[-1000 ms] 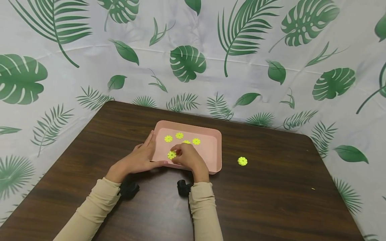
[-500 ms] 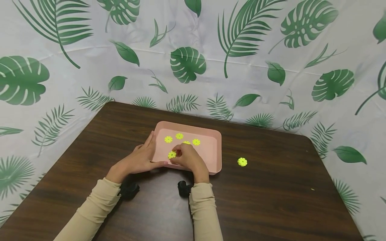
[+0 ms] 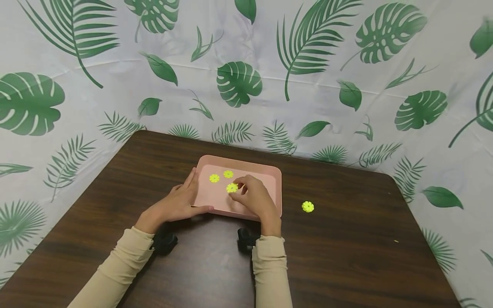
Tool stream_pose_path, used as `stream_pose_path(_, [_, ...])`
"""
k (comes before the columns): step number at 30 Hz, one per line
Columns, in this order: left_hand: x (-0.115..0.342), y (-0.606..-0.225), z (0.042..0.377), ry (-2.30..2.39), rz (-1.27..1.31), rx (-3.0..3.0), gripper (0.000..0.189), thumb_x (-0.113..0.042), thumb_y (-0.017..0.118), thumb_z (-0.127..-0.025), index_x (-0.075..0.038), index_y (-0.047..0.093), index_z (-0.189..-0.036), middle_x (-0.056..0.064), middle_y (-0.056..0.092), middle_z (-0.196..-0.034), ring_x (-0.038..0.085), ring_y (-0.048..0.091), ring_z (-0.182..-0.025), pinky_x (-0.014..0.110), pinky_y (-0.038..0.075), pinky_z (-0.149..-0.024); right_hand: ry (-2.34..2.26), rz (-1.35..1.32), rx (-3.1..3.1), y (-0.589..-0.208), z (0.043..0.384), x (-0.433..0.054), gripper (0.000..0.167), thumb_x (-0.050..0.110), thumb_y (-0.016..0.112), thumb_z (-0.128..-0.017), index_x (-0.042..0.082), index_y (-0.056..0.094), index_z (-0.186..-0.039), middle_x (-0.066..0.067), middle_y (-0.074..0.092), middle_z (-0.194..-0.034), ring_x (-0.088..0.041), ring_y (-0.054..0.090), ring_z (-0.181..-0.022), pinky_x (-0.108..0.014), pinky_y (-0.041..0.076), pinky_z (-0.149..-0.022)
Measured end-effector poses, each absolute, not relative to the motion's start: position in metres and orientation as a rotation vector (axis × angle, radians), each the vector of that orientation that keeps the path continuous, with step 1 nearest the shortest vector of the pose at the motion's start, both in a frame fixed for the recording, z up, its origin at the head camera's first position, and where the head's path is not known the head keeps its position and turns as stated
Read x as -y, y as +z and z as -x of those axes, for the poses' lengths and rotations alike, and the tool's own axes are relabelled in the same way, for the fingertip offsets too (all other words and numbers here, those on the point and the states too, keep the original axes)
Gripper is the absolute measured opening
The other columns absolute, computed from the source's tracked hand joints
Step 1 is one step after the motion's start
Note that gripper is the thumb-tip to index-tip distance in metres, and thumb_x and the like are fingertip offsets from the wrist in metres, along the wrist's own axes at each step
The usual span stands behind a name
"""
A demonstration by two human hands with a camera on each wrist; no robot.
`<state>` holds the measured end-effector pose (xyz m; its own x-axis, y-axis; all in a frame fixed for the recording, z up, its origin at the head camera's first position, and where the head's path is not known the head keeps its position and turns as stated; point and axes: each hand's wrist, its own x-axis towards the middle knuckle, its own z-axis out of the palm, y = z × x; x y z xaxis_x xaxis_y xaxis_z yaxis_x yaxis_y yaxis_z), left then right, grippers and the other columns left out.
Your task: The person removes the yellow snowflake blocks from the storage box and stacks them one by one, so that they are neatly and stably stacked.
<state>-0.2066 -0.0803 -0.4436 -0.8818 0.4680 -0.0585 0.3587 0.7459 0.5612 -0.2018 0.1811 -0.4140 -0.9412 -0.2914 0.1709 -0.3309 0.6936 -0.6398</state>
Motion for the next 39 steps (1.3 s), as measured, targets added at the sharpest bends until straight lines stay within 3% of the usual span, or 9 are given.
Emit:
stream_pose_path(14, [0.081,-0.443,0.204,0.854,-0.669,-2.736,0.124,-0.072,0.062,-0.088,0.003,-0.001,-0.163,0.021,-0.012,-0.171,0.037,0.014,-0.157,0.070,0.021,-0.115,1.076,-0.407,2.780,-0.401,0.191,-0.225,0.032,0.016,0.084,-0.088,0.000,0.074,-0.114,-0.011,0.069,-0.103,-0.025,0.061,-0.086,-0.035,0.052,-0.071])
stream_pose_path(28, [0.080,-0.442,0.204,0.863,-0.672,-2.733,0.124,-0.072,0.063,-0.087,0.003,-0.001,-0.163,0.023,-0.010,-0.171,0.039,0.014,-0.157,0.070,0.020,-0.115,1.030,-0.204,2.727,-0.401,0.179,-0.272,0.032,0.014,0.082,-0.091,-0.002,0.073,-0.117,-0.014,0.063,-0.096,-0.027,0.058,-0.085,-0.037,0.050,-0.076])
stream_pose_path(39, [0.080,-0.444,0.205,0.889,-0.678,-2.739,0.124,-0.072,0.063,-0.088,0.001,-0.002,-0.164,0.021,-0.011,-0.171,0.039,0.017,-0.156,0.070,0.022,-0.114,1.018,0.116,2.729,-0.418,0.159,-0.334,0.044,0.026,0.078,-0.095,-0.005,0.070,-0.125,-0.018,0.067,-0.103,-0.025,0.058,-0.089,-0.025,0.048,-0.067])
